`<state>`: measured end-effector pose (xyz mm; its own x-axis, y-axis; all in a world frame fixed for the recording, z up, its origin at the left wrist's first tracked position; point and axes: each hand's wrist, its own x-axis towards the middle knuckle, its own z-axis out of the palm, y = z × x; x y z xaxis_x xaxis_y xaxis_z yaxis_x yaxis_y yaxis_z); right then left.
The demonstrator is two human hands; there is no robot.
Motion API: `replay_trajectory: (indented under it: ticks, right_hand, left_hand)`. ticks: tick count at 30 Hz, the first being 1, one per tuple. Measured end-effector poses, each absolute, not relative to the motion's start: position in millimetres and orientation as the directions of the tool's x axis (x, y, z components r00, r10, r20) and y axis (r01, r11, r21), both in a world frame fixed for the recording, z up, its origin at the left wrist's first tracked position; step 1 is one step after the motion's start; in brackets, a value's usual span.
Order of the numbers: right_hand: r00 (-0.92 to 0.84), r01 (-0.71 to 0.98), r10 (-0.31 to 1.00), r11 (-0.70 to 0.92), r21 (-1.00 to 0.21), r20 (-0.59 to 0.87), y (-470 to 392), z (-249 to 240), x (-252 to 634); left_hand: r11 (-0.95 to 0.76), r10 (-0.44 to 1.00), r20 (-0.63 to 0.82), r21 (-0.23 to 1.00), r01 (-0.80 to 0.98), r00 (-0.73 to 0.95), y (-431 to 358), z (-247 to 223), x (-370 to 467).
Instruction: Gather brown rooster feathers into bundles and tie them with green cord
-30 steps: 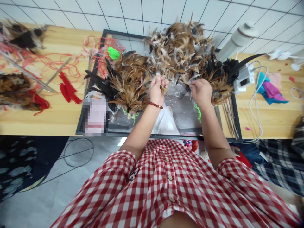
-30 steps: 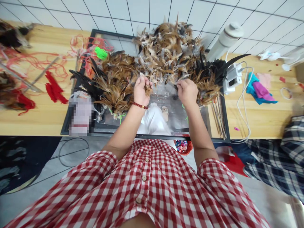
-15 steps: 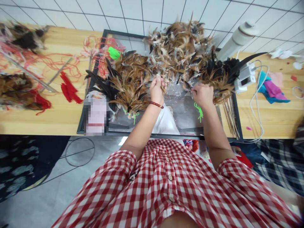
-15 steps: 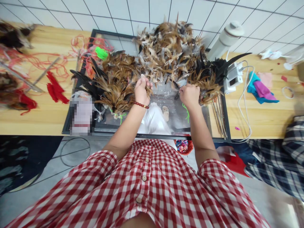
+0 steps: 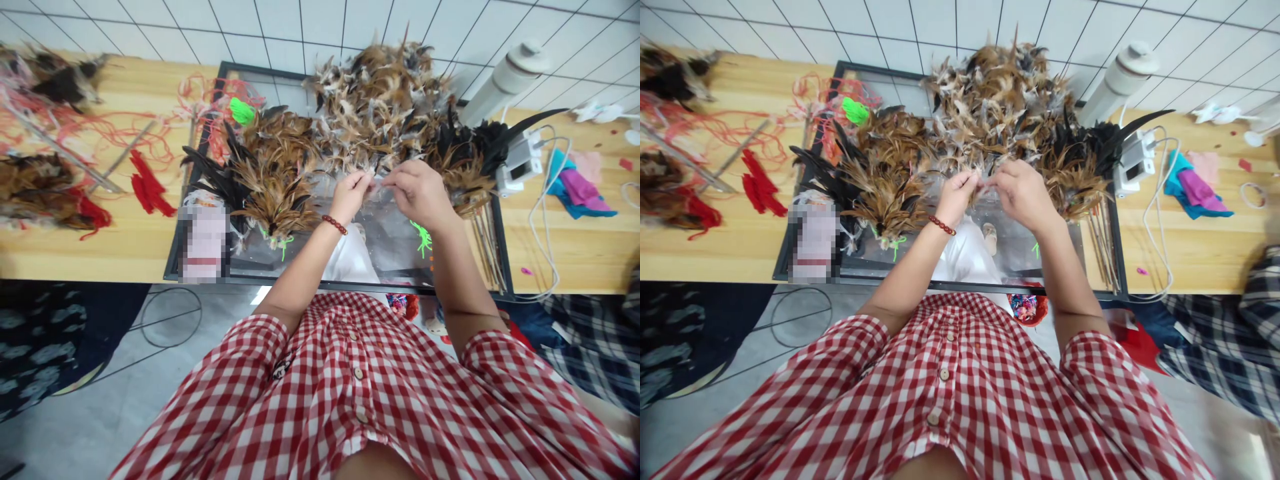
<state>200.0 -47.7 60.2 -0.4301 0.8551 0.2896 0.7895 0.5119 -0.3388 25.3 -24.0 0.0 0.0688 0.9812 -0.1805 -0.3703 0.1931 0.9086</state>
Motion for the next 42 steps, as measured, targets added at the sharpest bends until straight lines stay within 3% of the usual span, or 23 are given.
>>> replay_trajectory:
  ticks: [7, 10, 14, 17, 18, 20, 23, 25, 27, 30, 35, 38, 42]
  right_hand:
    - [-0.297, 0.783, 0.900, 0.420, -0.459, 0.318, -41.1, 55.7, 188.9]
    - [-0.102, 0.844, 0.956, 0.230, -0.485, 0.275, -34.3, 45.3, 199.8]
    - [0.171, 0.941, 0.984, -0.146, -0.307, 0.057, -23.7, 23.1, 215.5]
    - [0.211, 0.946, 0.977, -0.213, -0.244, -0.034, -18.3, 6.5, 222.0]
    - [0.201, 0.936, 0.979, -0.202, -0.288, -0.033, -17.2, 2.5, 223.8]
    - [0.176, 0.850, 0.984, -0.163, -0.502, -0.022, -16.6, -2.5, 227.5]
    - [0.146, 0.439, 0.987, -0.131, -0.889, -0.073, -20.5, -4.0, 230.4]
    - [0.098, 0.151, 0.988, -0.134, -0.979, -0.120, -25.6, -3.2, 228.2]
    - [0.062, 0.003, 0.990, -0.124, -0.992, -0.124, -30.5, -3.0, 222.2]
    - [0.122, -0.046, 0.992, -0.039, -0.998, -0.044, -34.9, -5.2, 208.6]
    - [0.337, 0.210, 0.891, 0.243, -0.947, 0.304, -47.4, -6.8, 188.0]
    - [0.204, 0.376, 0.868, 0.358, -0.855, 0.453, -61.5, -5.3, 183.0]
    - [-0.063, 0.498, 0.860, 0.466, -0.731, 0.505, -68.7, -10.4, 181.3]
  left_hand:
    - [0.234, 0.962, -0.176, 0.924, -0.301, 0.207, -29.2, 1.1, 25.7]
    - [0.224, 0.970, -0.179, 0.922, -0.316, 0.168, -29.4, 5.5, 25.2]
    - [0.245, 0.965, -0.263, 0.864, -0.440, 0.020, -24.9, 7.7, 24.4]
    - [0.285, 0.944, -0.330, 0.816, -0.503, 0.000, -22.2, 7.2, 23.4]
    - [0.296, 0.939, -0.343, 0.807, -0.511, 0.003, -21.8, 6.8, 23.0]
    - [0.309, 0.934, -0.356, 0.797, -0.519, 0.009, -21.5, 5.8, 22.4]
    - [0.318, 0.932, -0.363, 0.791, -0.523, 0.018, -21.8, 5.0, 22.6]
    - [0.323, 0.933, -0.360, 0.798, -0.508, 0.028, -23.0, 5.3, 24.2]
    - [0.332, 0.935, -0.349, 0.814, -0.477, 0.055, -25.5, 6.3, 26.8]
    - [0.406, 0.913, -0.373, 0.804, -0.434, 0.164, -31.1, 8.6, 30.8]
    - [0.618, 0.786, -0.497, 0.649, -0.444, 0.367, -36.2, 11.4, 31.7]
    - [0.617, 0.784, -0.512, 0.581, -0.530, 0.351, -34.9, 12.5, 30.8]
    - [0.601, 0.787, -0.504, 0.501, -0.622, 0.355, -34.7, 16.2, 31.4]
